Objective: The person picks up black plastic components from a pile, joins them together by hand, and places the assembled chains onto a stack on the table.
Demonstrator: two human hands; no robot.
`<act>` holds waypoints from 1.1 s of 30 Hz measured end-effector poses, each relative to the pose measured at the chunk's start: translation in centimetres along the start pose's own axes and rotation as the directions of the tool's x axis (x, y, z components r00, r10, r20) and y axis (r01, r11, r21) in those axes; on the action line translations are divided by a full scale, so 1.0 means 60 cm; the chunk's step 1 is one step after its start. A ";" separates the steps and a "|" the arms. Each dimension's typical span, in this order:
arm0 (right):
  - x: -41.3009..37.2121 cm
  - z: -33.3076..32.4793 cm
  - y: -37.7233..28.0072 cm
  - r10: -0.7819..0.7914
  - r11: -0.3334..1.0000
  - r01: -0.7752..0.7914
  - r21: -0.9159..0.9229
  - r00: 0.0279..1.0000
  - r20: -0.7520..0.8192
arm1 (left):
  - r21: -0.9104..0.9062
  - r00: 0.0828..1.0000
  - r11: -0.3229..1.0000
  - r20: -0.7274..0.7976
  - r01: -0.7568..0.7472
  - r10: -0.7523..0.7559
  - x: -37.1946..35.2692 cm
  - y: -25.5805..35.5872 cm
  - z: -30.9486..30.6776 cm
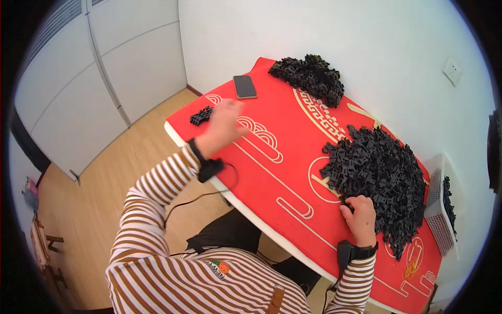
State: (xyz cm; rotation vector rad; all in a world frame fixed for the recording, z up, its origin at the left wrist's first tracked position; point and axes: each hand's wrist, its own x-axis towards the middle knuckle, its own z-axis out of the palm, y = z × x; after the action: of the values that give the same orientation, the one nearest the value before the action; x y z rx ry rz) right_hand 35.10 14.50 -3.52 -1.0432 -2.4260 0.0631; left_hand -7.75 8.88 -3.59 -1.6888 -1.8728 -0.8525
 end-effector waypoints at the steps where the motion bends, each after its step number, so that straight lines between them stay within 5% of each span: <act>1: -0.001 0.002 0.003 -0.006 1.000 0.006 0.002 1.000 -0.010 | 0.104 0.989 0.986 0.051 0.130 -0.136 -0.007 -0.044 -0.011; 3: -0.002 0.006 0.004 -0.011 1.000 0.012 0.008 0.999 -0.035 | 0.282 0.892 0.889 0.173 0.360 -0.416 -0.018 -0.102 -0.033; 6: -0.002 0.008 0.002 -0.006 1.000 0.007 0.009 0.999 -0.046 | 0.322 0.784 0.818 0.267 0.476 -0.561 -0.047 -0.170 -0.011; 12: -0.001 0.009 0.007 0.011 1.000 -0.011 0.014 1.000 -0.010 | 0.282 0.812 0.890 0.376 0.359 -0.447 -0.048 -0.219 0.031; 15: 0.006 0.006 0.002 0.006 1.000 -0.005 0.011 1.000 -0.017 | 0.383 0.909 0.881 0.193 0.278 -0.371 -0.001 -0.122 -0.024; 17: 0.004 0.005 0.001 0.021 1.000 -0.021 0.008 1.000 -0.009 | 0.029 0.954 0.971 0.178 0.238 -0.239 0.075 -0.141 0.039; 19: 0.005 0.005 0.000 0.027 1.000 -0.027 0.016 1.000 -0.005 | 0.129 0.813 0.926 0.445 0.355 -0.375 0.145 -0.130 0.079; 22: 0.004 0.002 0.004 0.004 1.000 -0.004 0.021 1.000 -0.010 | 0.313 0.729 0.808 0.351 0.500 -0.588 0.177 -0.130 0.158; 25: 0.004 0.005 0.016 0.002 0.999 -0.002 0.041 1.000 -0.011 | 0.371 0.650 0.779 0.430 0.506 -0.627 0.189 -0.108 0.182; 33: 0.017 -0.003 0.013 0.007 0.998 -0.008 0.056 1.000 0.007 | 0.380 0.818 0.876 0.372 0.296 -0.438 0.244 -0.145 0.308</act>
State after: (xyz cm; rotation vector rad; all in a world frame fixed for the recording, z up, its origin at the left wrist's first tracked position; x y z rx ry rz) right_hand 35.10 15.71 -3.09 -1.0290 -2.4120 0.1361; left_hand -17.17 31.94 -7.20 -1.4223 -2.5585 -0.2718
